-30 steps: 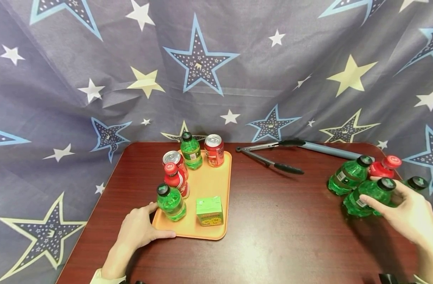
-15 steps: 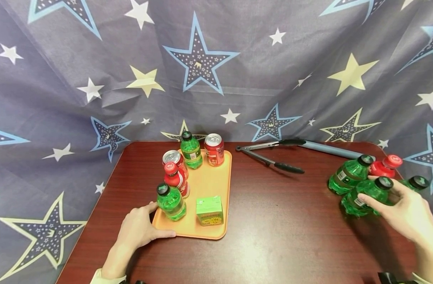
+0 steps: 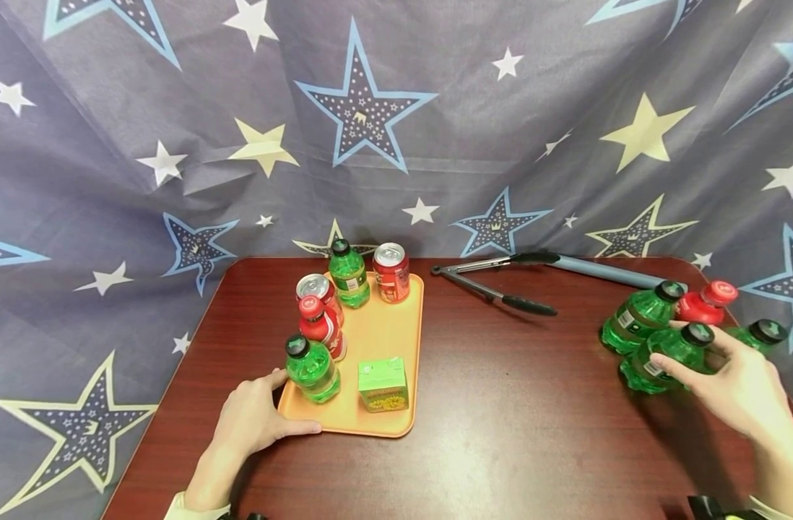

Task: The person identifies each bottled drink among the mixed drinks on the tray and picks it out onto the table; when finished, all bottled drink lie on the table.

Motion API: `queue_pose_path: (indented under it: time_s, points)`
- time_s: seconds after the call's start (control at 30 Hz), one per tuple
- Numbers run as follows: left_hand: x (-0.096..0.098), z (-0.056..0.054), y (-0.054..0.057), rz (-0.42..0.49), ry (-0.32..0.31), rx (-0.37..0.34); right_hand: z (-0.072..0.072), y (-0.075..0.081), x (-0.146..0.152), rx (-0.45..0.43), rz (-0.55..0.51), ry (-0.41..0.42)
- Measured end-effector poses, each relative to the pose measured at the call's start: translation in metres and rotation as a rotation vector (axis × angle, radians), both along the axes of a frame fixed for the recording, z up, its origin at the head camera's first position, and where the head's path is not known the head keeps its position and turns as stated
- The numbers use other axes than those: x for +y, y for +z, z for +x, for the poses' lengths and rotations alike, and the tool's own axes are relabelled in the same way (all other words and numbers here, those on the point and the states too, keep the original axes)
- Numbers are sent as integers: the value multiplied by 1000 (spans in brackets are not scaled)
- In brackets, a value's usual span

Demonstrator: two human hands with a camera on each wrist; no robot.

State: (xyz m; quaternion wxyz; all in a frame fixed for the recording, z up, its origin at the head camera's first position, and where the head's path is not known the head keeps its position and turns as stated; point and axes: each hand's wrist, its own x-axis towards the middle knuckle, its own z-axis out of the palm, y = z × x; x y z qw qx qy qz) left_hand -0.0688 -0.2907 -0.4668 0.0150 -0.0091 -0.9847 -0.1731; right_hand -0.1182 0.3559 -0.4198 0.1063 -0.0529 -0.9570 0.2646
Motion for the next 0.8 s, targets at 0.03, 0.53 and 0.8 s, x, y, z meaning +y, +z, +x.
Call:
queue_pose_path:
  time_s: [0.03,0.53,0.8]
  points:
    - [0,0,0,1,0,2,0,1,0,-3,4,-5]
    - [-1,1,1,2,11,3,2,17,2,131,-255,0]
    - [0,2,0,2,11,-13,4,19,3,129,-223,7]
